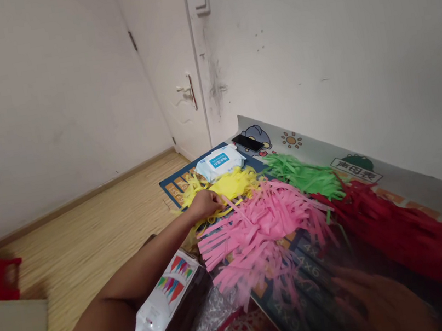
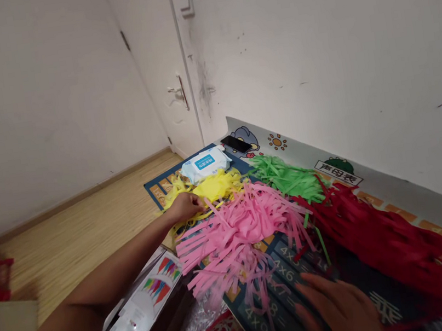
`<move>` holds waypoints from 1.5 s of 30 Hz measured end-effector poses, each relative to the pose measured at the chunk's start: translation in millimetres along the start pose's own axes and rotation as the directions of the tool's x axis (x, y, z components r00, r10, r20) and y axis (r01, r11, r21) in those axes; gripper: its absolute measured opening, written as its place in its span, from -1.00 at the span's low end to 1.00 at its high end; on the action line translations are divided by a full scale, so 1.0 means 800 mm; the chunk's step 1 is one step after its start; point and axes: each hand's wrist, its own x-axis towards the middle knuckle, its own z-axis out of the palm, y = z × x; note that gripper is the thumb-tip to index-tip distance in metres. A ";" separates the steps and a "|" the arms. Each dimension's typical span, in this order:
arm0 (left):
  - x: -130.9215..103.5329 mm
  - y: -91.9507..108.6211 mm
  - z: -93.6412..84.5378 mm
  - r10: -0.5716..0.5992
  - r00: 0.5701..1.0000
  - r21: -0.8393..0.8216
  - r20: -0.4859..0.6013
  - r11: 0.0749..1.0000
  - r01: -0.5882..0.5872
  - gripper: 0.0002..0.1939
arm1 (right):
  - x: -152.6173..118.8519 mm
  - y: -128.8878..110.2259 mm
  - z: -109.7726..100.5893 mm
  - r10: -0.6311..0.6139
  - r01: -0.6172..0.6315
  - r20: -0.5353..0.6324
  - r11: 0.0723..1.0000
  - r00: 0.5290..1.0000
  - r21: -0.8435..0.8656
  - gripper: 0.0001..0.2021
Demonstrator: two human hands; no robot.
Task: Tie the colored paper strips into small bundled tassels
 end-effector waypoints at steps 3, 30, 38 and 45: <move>0.000 -0.003 0.003 0.022 1.000 -0.059 -0.020 0.998 -0.023 -0.74 | 0.041 -0.033 0.024 -0.106 0.107 0.105 0.994 0.989 -0.005 -0.83; 0.002 -0.006 -0.014 0.144 0.950 -0.476 0.278 0.879 0.006 -0.54 | 0.176 -0.080 0.176 0.021 -0.044 0.307 0.997 0.951 0.070 -0.76; 0.006 -0.009 -0.001 0.027 0.985 -0.444 0.171 0.895 0.052 -0.59 | 0.177 -0.083 0.177 0.039 -0.047 0.258 0.999 0.965 0.023 -0.78; 0.011 -0.006 0.011 0.010 0.999 -0.408 0.047 0.913 0.010 -0.55 | 0.199 -0.079 0.199 -0.072 0.076 0.265 0.997 0.962 -0.003 -0.53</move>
